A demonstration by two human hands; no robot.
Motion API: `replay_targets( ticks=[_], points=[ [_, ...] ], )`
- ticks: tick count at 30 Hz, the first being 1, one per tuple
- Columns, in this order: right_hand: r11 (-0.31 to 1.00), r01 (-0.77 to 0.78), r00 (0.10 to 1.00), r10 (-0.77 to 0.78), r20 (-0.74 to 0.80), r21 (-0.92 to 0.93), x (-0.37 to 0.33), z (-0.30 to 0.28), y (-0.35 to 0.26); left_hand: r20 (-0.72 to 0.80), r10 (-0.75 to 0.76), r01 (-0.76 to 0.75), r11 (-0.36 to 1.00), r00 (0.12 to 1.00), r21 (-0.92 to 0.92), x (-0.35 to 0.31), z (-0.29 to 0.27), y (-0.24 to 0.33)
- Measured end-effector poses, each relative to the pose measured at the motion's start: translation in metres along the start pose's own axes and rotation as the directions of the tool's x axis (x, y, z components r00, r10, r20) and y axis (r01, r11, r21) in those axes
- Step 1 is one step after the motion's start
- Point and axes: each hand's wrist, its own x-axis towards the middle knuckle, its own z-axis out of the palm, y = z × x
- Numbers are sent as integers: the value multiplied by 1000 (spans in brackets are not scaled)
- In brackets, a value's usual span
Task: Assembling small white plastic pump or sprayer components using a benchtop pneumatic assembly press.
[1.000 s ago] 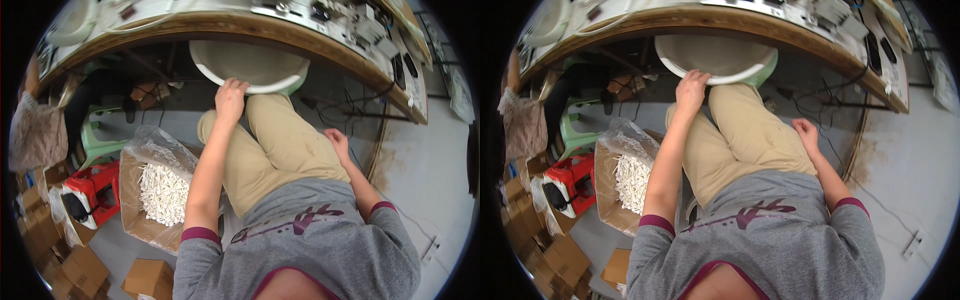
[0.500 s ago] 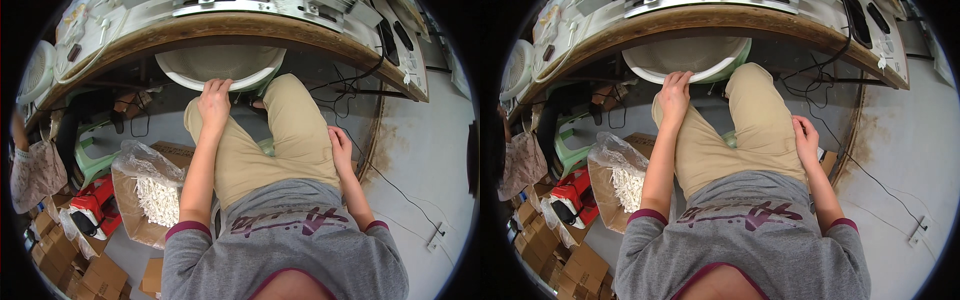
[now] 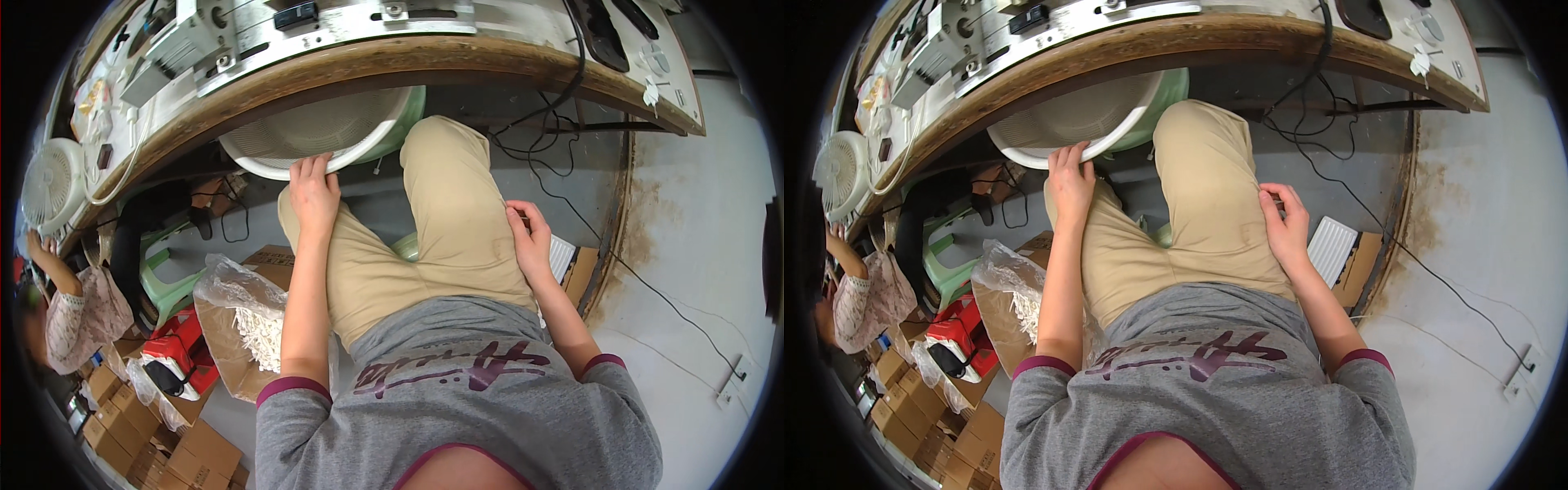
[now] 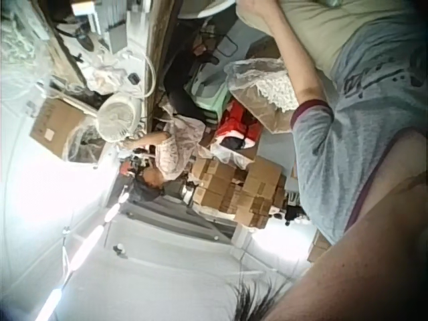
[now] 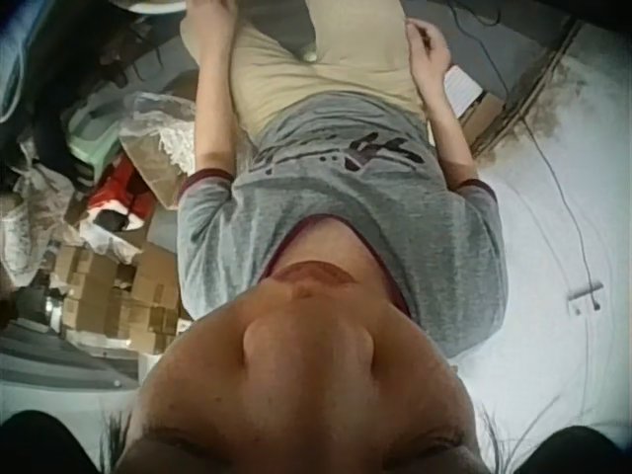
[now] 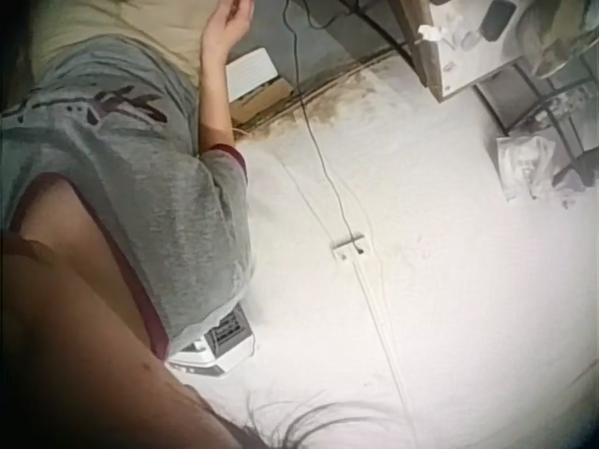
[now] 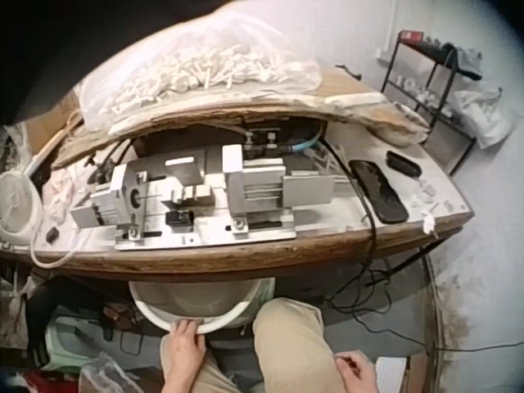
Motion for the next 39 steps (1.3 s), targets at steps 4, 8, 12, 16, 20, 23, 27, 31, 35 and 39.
replay_targets(
  ticks=[4, 8, 12, 16, 20, 23, 27, 31, 35, 39],
  points=[
    [999, -40, 992, 40, -120, 0, 5, -11, 17, 21, 13, -13, 1000, 1000, 5, -1, 3, -3],
    [979, -14, 985, -22, -173, -203, 3, -25, 9, 69, 28, -20, 994, 997, -106, 1, 4, 2],
    [735, 476, 851, -524, 41, -482, 18, -12, -14, 88, 14, 1, 986, 996, -165, 1, 11, 24],
    [873, 455, 843, -360, 399, -174, 26, 40, -18, 119, 64, -37, 975, 991, -221, 15, 16, 39],
    [851, 474, 650, -166, 742, -224, 29, 88, -8, 189, 97, -42, 960, 977, -275, 21, 20, 61],
    [895, 382, 617, -60, 785, -232, 32, 97, -6, 183, 77, -36, 976, 980, -213, 16, 27, 70],
    [907, 324, 669, -19, 743, -269, 37, 91, 3, 180, 110, -80, 983, 978, -167, 16, 30, 69],
    [920, 319, 678, -55, 733, -226, 42, 94, -1, 179, 151, -124, 981, 972, -151, 16, 30, 69],
    [843, 465, 646, -115, 755, -269, 28, 103, -2, 185, 159, -132, 980, 970, -150, 14, 29, 70],
    [776, 580, 572, -172, 802, -248, 17, 100, -21, 191, 157, -124, 977, 969, -172, 13, 29, 67]
  ],
)
